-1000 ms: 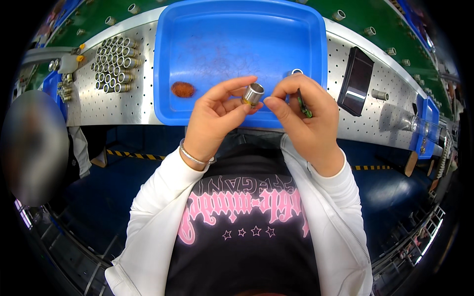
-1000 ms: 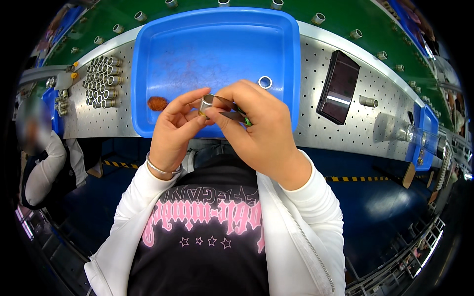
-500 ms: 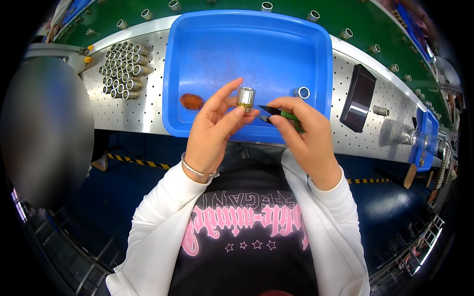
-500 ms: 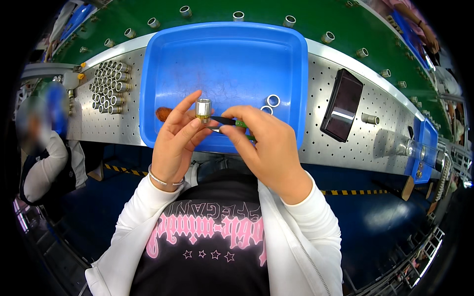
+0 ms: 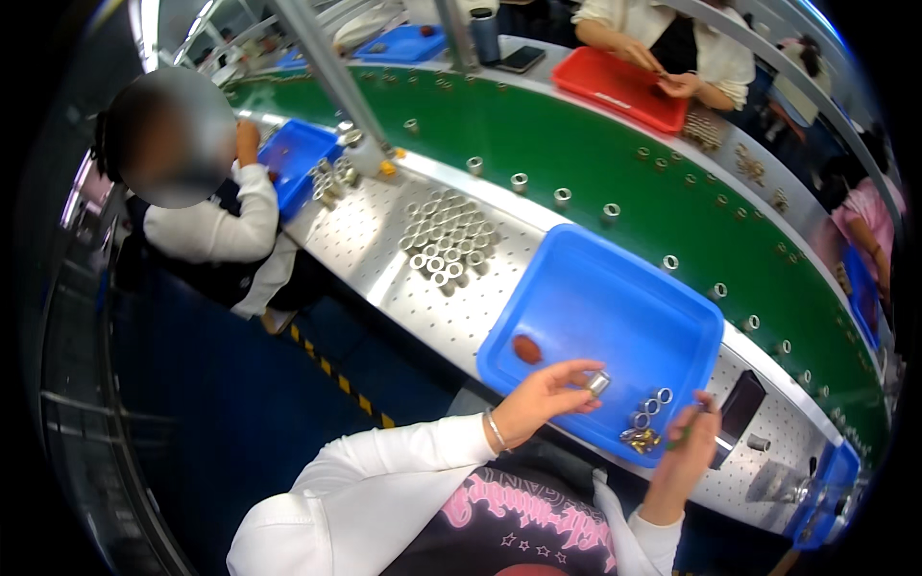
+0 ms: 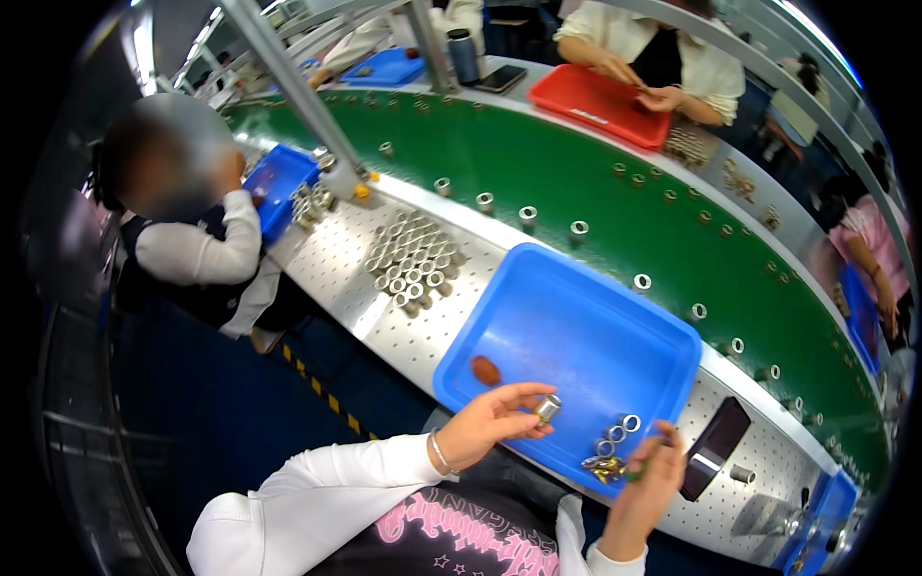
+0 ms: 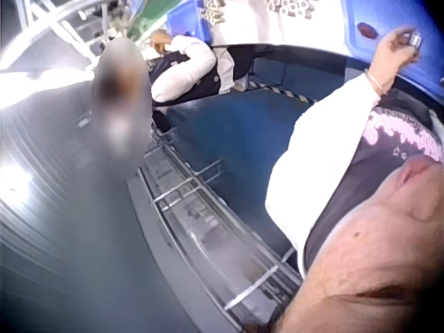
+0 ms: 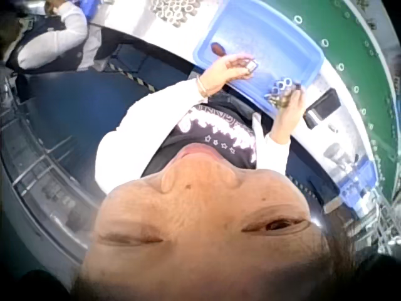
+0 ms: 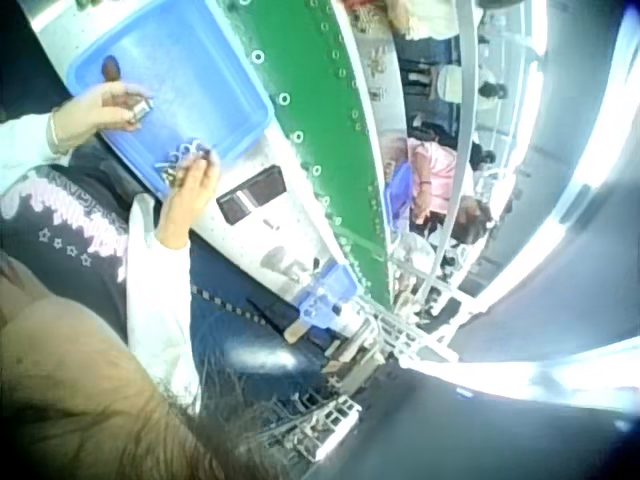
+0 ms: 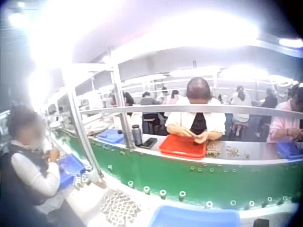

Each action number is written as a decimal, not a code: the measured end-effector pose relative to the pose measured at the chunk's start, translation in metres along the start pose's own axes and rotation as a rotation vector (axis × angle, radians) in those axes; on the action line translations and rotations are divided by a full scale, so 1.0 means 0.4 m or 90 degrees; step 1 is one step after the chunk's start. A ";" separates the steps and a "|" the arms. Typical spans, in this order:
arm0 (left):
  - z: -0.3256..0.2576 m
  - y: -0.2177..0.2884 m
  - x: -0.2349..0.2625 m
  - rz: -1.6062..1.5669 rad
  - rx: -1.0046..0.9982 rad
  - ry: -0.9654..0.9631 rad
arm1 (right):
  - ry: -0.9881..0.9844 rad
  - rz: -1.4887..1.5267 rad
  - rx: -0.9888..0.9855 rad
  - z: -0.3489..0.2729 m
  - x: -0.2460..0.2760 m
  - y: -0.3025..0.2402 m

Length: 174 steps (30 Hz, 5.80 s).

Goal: The person picks up small cylindrical metal parts from a blue tray and uses a green tool to manipulate them. They repeatedly insert the tool into the metal cylinders, appearing to adjust or clean the interior, before placing the parts back onto the tray or the workbench.

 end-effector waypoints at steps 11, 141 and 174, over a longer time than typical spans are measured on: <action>-0.010 -0.041 -0.004 -0.065 0.041 -0.021 | 0.149 0.233 -0.162 0.005 0.137 -0.001; 0.018 -0.002 0.004 -0.020 -0.003 0.055 | -0.269 -0.402 0.101 -0.010 -0.115 0.067; 0.010 0.007 0.000 -0.070 0.038 0.064 | -0.140 -0.211 0.101 0.003 -0.071 0.059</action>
Point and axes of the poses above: each hand's wrist, its own z-axis towards the middle knuckle, its own x-axis out of the back of the hand, y = z × x, the point moved 1 cm from there along z, towards the middle knuckle, and after that the axes turned 4 degrees about z, right-handed, at the moved point
